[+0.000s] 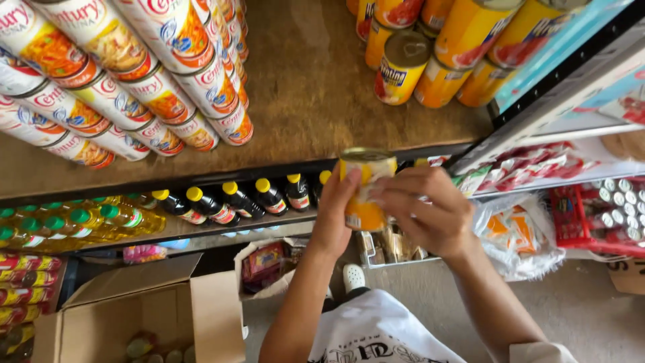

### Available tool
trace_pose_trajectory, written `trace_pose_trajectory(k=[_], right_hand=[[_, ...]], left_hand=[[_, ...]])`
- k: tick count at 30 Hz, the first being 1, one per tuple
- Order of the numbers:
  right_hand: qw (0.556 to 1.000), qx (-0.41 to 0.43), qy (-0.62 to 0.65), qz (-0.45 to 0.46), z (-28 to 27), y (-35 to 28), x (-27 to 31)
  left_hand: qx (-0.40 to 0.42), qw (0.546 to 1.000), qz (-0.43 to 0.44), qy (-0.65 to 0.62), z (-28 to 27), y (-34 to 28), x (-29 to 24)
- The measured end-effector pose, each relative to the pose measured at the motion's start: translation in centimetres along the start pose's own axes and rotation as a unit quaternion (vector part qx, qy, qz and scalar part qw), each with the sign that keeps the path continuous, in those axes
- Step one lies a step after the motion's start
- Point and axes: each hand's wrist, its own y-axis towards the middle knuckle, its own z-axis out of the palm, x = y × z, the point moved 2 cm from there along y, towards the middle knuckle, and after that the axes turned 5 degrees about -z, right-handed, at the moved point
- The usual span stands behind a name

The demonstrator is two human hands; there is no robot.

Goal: Wiping dust off canned goods with a cloth and organizing them on the shelf.

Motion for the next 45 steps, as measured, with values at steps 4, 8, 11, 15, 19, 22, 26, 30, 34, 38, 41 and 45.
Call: trace_pose_trajectory(k=[4, 8, 11, 15, 19, 22, 26, 30, 34, 38, 41, 45], right_hand=[[1.000, -0.014, -0.005, 0.013, -1.7, -0.5, -1.8], [0.998, -0.007, 0.060, 0.031, -0.5, -2.1, -0.8], [0.996, -0.004, 0.080, 0.030, -0.3, -2.5, -1.2], [0.999, -0.014, 0.030, 0.037, -0.2, -2.1, -1.0], [0.998, -0.018, 0.031, 0.048, 1.2, -2.8, 0.6], [0.998, -0.027, 0.020, 0.060, 2.7, -3.2, 1.6], [0.998, 0.001, -0.021, 0.066, 4.2, -2.6, 3.8], [0.995, 0.000, -0.036, 0.089, 4.7, -2.6, 5.0], [0.996, 0.002, -0.038, 0.082, 5.4, -2.2, 5.9], [0.998, -0.004, -0.035, 0.054, 5.8, -1.3, 6.6], [0.996, 0.004, -0.047, 0.080, 5.6, -0.9, 7.3], [0.997, 0.009, -0.033, 0.076, 5.5, -0.7, 7.2]], left_hand=[[-0.002, 1.000, -0.007, -0.015, 1.1, 0.2, 1.9], [-0.025, 1.000, 0.012, -0.007, 0.2, -0.4, 2.0], [-0.043, 0.999, 0.011, 0.007, 0.4, -1.7, 1.4], [-0.002, 1.000, -0.004, 0.030, -0.5, -2.3, 0.9], [0.002, 1.000, -0.012, 0.029, -2.5, -3.8, 0.8], [0.008, 0.999, -0.034, 0.005, -3.2, -4.8, -0.3], [0.007, 0.996, -0.090, -0.007, -2.4, -6.5, -3.5], [0.028, 0.994, -0.099, -0.022, -3.0, -6.8, -4.2], [0.030, 0.995, -0.092, -0.022, -3.4, -7.3, -5.1], [0.047, 0.996, -0.079, -0.022, -3.4, -7.6, -6.2], [0.058, 0.996, -0.067, -0.011, -3.2, -7.8, -6.8], [0.062, 0.996, -0.060, -0.006, -2.9, -7.9, -7.4]])
